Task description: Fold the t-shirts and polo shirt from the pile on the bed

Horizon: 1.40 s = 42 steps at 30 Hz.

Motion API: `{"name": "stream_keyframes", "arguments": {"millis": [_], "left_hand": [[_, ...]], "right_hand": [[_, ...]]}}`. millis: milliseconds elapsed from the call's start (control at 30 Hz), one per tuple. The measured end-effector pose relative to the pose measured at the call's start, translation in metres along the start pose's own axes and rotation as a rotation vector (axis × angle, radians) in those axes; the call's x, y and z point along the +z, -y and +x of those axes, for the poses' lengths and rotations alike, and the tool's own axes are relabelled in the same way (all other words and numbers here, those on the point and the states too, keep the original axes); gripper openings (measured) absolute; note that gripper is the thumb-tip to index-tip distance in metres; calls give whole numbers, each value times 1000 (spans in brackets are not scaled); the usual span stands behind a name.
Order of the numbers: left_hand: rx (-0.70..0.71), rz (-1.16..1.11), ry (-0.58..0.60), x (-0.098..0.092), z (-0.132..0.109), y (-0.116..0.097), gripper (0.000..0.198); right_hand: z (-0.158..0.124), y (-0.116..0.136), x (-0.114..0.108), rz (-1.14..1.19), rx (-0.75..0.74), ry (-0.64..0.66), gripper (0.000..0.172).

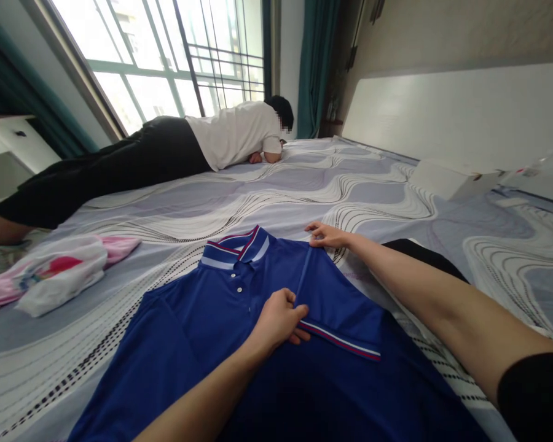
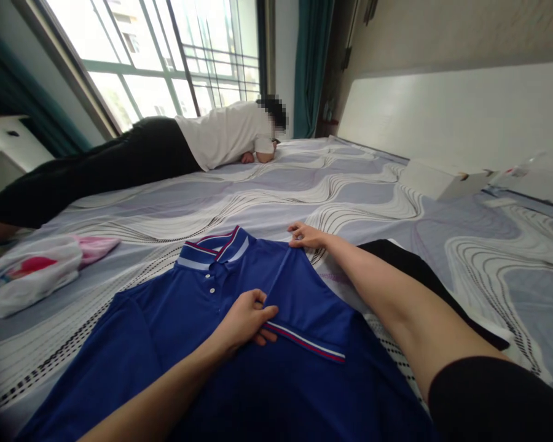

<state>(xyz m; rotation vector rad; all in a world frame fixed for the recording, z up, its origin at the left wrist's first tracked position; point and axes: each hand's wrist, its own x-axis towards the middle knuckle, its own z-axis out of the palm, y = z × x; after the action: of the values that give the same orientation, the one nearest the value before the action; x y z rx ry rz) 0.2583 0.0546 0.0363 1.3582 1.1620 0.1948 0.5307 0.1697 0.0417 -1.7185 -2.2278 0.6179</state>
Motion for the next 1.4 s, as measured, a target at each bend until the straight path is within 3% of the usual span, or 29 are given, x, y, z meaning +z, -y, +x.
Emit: {"name": "stream_keyframes", "arguments": {"millis": [100, 200, 333, 467, 533, 600, 667, 767, 867, 933, 1033, 1167, 1267, 1400], "left_hand": [[-39, -83, 9, -2, 2, 0, 41], [-36, -77, 8, -5, 5, 5, 40], [-12, -29, -45, -1, 13, 6, 38], [24, -93, -108, 1, -2, 0, 38], [170, -77, -141, -16, -30, 7, 35], [391, 70, -265, -47, -71, 29, 33], [535, 298, -531, -87, -122, 67, 30], [551, 552, -865, -137, -192, 141, 42], [545, 561, -921, -156, -231, 201, 58], [572, 506, -883, -155, -238, 219, 65], [619, 485, -811, -148, -235, 219, 67], [588, 440, -917, -148, -230, 214, 47], [540, 440, -987, -152, -227, 217, 37], [497, 480, -1047, -154, -221, 219, 20]], "right_hand": [[-23, 24, 14, -73, 96, -149, 40], [-75, 62, 50, -161, 150, -338, 55], [-147, 94, 96, -260, 171, -244, 59], [-161, 97, 102, -291, 234, -180, 62], [-156, 96, 99, -295, 235, -164, 62], [-154, 96, 97, -301, 243, -159, 62], [-156, 98, 95, -311, 247, -150, 62], [-158, 110, 89, -300, 280, -122, 60], [-142, 144, 81, -213, 361, -166, 51], [-118, 181, 81, -147, 352, -192, 43], [-66, 246, 98, -58, 263, -131, 37], [2, 320, 136, 15, 241, -4, 48], [37, 352, 160, 4, 268, 38, 49], [68, 371, 176, -32, 251, 15, 38]]}}
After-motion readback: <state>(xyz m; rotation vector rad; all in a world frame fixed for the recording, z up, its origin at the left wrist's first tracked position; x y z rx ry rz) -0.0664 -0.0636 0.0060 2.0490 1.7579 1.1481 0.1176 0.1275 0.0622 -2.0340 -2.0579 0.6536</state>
